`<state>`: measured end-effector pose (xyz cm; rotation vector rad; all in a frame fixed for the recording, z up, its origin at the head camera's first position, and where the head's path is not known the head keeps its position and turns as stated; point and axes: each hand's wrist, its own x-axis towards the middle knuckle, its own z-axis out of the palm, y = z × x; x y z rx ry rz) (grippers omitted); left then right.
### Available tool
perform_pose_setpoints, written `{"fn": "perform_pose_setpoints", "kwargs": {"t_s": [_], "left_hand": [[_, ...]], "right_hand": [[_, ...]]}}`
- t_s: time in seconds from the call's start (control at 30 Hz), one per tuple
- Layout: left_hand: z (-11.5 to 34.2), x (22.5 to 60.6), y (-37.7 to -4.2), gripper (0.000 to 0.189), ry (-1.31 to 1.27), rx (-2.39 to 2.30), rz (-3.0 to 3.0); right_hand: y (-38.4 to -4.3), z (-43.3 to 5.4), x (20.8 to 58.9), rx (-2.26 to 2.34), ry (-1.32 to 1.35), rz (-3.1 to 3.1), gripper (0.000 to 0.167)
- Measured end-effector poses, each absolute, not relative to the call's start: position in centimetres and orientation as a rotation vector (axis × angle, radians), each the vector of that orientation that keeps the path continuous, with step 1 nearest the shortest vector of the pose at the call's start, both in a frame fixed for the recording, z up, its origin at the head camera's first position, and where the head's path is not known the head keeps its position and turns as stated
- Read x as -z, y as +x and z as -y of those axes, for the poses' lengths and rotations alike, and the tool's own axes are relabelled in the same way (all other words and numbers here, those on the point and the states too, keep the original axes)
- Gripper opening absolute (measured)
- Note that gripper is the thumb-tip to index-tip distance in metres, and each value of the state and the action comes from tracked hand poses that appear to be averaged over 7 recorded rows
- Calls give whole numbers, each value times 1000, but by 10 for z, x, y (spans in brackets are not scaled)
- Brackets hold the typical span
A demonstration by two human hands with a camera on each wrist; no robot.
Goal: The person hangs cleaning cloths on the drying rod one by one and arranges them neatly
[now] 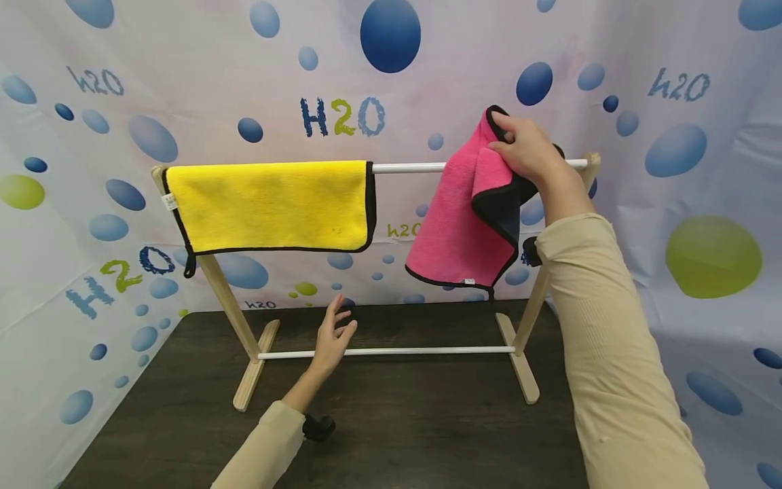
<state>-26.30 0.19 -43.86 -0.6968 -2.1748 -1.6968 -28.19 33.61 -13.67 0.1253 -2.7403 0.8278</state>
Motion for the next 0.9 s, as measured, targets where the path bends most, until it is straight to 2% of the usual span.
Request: {"fn": "perform_pose_setpoints", "kwargs": {"t_s": [0.67, 0.9], "left_hand": [[-55, 423, -269, 54, -989, 1699, 2161], [-74, 442, -293, 55, -1062, 1639, 2179]], "right_hand": [[-283, -332, 138, -824, 102, 2728, 58], [-283, -332, 138, -801, 94, 2725, 57]]}}
